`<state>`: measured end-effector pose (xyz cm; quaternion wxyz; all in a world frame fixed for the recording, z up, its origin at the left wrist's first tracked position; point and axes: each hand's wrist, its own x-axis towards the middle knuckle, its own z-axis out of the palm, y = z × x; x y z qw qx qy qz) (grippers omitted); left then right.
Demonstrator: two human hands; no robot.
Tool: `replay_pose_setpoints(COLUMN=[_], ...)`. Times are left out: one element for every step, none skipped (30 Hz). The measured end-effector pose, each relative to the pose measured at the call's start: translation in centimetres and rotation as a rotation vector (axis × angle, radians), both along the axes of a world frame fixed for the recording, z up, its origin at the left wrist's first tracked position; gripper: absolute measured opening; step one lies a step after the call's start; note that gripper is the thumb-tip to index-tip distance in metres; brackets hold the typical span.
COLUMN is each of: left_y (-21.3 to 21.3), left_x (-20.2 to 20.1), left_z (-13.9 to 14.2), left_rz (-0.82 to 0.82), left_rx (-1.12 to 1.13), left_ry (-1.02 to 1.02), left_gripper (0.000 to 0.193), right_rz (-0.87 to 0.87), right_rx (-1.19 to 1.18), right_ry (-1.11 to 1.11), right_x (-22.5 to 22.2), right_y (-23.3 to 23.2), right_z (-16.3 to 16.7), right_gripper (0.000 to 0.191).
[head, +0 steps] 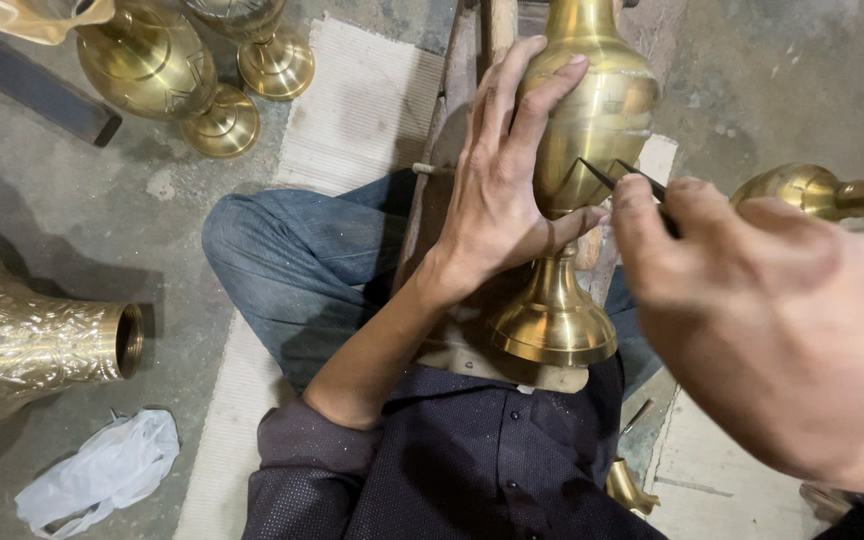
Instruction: The person sits on the floor holding a brass vase against a wooden support and works its surface with a small hand scribe, then switches to a pencil to draw guide marks on the vase, and later uses a compass-like tool on the surface. The vase is rotated between passes to reach different areas.
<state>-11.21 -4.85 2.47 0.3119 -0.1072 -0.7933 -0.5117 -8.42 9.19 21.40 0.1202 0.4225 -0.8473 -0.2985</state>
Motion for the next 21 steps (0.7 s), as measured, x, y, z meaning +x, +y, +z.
replay_pose_setpoints(left_y=[0.0, -0.1, -0.2, -0.3, -0.2, -0.1, 0.0, 0.1, 0.2, 0.4, 0.5, 0.5, 0.6, 0.5, 0.5, 0.5, 0.6, 0.8, 0.9, 1.0, 1.1], left_x=[0.0, 0.0, 0.2, 0.2, 0.2, 0.1, -0.1, -0.3, -0.5, -0.8, -0.9, -0.9, -0.9, -0.9, -0.9, -0.9, -1.0, -1.2, -1.2, -1.3, -1.3], left_z=[0.1, 0.1, 0.0, 0.0, -0.1, -0.2, -0.3, -0.3, -0.4, -0.5, -0.5, -0.5, -0.5, -0.5, -0.5, -0.5, -0.4, -0.3, -0.3, -0.2, -0.1], left_rz=[-0.004, -0.015, -0.025, -0.035, -0.033, -0.032, -0.031, -0.022, -0.014, -0.007, -0.016, -0.024, -0.030, -0.040, -0.051, -0.063, -0.068, -0.074, -0.076, -0.077, -0.076], left_rx=[0.004, 0.006, 0.009, 0.010, -0.001, -0.010, -0.020, -0.031, -0.042, -0.052, -0.060, -0.068, -0.075, -0.078, -0.079, -0.081, -0.071, -0.059, -0.054, -0.049, -0.050], left_ry=[0.003, -0.003, -0.012, -0.018, -0.031, -0.046, -0.060, -0.044, -0.029, -0.015, -0.029, -0.043, -0.059, -0.064, -0.070, -0.074, -0.067, -0.062, -0.064, -0.066, -0.078], left_gripper=[0.120, 0.121, 0.121, 0.122, 0.123, 0.125, 0.127, 0.128, 0.130, 0.131, 0.131, 0.132, 0.132, 0.131, 0.129, 0.128, 0.127, 0.126, 0.126, 0.126, 0.127], right_rz=[0.006, -0.034, -0.076, -0.163, -0.250, -0.203, -0.156, -0.109, -0.083, -0.058, -0.034, -0.006, 0.023, 0.051, 0.046, 0.041, 0.035, 0.036, 0.037, 0.037, 0.002], right_rx=[0.011, 0.002, -0.008, -0.041, -0.077, -0.150, -0.224, -0.298, -0.295, -0.293, -0.292, -0.310, -0.329, -0.347, -0.353, -0.360, -0.367, -0.357, -0.345, -0.333, -0.286], right_ry=[-0.051, -0.105, -0.158, -0.210, -0.261, -0.283, -0.303, -0.322, -0.306, -0.288, -0.270, -0.267, -0.266, -0.265, -0.289, -0.312, -0.333, -0.329, -0.325, -0.320, -0.330], right_x=[-0.4, -0.6, -0.7, -0.8, -0.8, -0.9, -1.2, -1.5, -1.9, -2.3, -2.8, -3.3, -3.9, -4.4, -5.0, -5.6, -6.2, -6.6, -6.9, -7.2, -7.2], right_y=[0.3, 0.6, 0.9, 1.2, 1.6, 1.9, 2.4, 2.9, 3.4, 3.8, 4.3, 4.8, 5.2, 5.7, 6.1, 6.5, 6.9, 7.2, 7.5, 7.7, 7.9], right_z=[0.4, 0.6, 0.7, 0.6, 0.5, 0.3, 0.1, -0.1, -0.3, -0.4, -0.6, -0.8, -1.0, -1.2, -1.4, -1.6, -1.8, -1.9, -1.9, -2.0, -2.0], right_gripper=[0.040, 0.042, 0.043, 0.040, 0.038, 0.036, 0.035, 0.036, 0.033, 0.031, 0.028, 0.025, 0.021, 0.018, 0.023, 0.028, 0.033, 0.033, 0.034, 0.035, 0.037])
